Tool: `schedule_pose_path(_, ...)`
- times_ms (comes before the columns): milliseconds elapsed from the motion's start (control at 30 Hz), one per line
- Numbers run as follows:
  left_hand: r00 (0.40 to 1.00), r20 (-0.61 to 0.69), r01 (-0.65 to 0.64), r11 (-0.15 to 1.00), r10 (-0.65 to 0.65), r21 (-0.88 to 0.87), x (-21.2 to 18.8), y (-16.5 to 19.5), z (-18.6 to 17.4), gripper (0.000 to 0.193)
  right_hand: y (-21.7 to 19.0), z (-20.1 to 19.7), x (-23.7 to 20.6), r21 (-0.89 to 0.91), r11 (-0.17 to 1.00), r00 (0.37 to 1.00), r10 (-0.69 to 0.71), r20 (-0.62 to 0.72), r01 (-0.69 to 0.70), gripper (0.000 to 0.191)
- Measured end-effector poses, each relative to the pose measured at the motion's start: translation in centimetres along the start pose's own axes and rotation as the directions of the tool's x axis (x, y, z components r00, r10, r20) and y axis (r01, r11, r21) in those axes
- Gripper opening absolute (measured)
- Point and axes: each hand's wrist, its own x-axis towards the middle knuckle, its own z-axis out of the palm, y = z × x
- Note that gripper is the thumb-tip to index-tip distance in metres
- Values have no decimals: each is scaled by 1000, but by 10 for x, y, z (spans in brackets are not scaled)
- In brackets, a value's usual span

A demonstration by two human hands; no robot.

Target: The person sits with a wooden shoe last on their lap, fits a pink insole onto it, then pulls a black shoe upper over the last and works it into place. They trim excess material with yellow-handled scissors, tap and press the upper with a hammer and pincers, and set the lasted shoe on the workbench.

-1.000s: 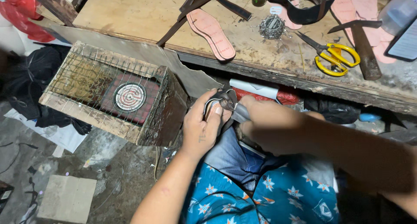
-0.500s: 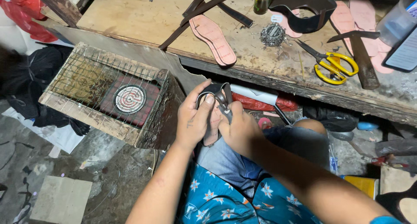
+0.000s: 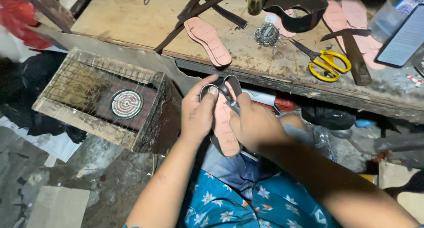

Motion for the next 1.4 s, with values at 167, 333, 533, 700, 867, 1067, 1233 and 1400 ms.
schedule_pose_path(167,995,63,73,996,-76,55,-21,-36,29,31,18,0,-36,-193,978,997,-78,-24,71,29)
schedule_pose_path(333,977,116,175,984,-179,43,-32,-76,28,30,37,42,-67,-186,982,986,-40,-162,9,23)
schedule_pose_path(533,957,100,288,916,-271,-278,-24,-99,31,21,39,68,-60,-158,987,978,-35,-204,2,25)
schedule_pose_path(700,947,170,301,937,-272,-179,-39,-88,29,24,23,44,-95,-196,980,996,-34,-85,17,20)
schedule_pose_path(867,954,282,106,994,-99,-8,-61,-61,23,28,20,17,-117,-225,972,997,-79,-25,72,25)
schedule_pose_path(1067,906,288,324,946,-309,-4,-52,-45,10,17,1,16,-128,-137,986,995,-94,32,97,26)
schedule_pose_path(1233,790,362,552,832,-495,-66,-51,-37,-7,20,-1,16,-130,-46,998,989,-29,144,36,30)
schedule_pose_path(1400,812,356,493,870,-463,6,-52,-40,-6,16,9,14,-125,-76,996,985,-39,170,53,30)
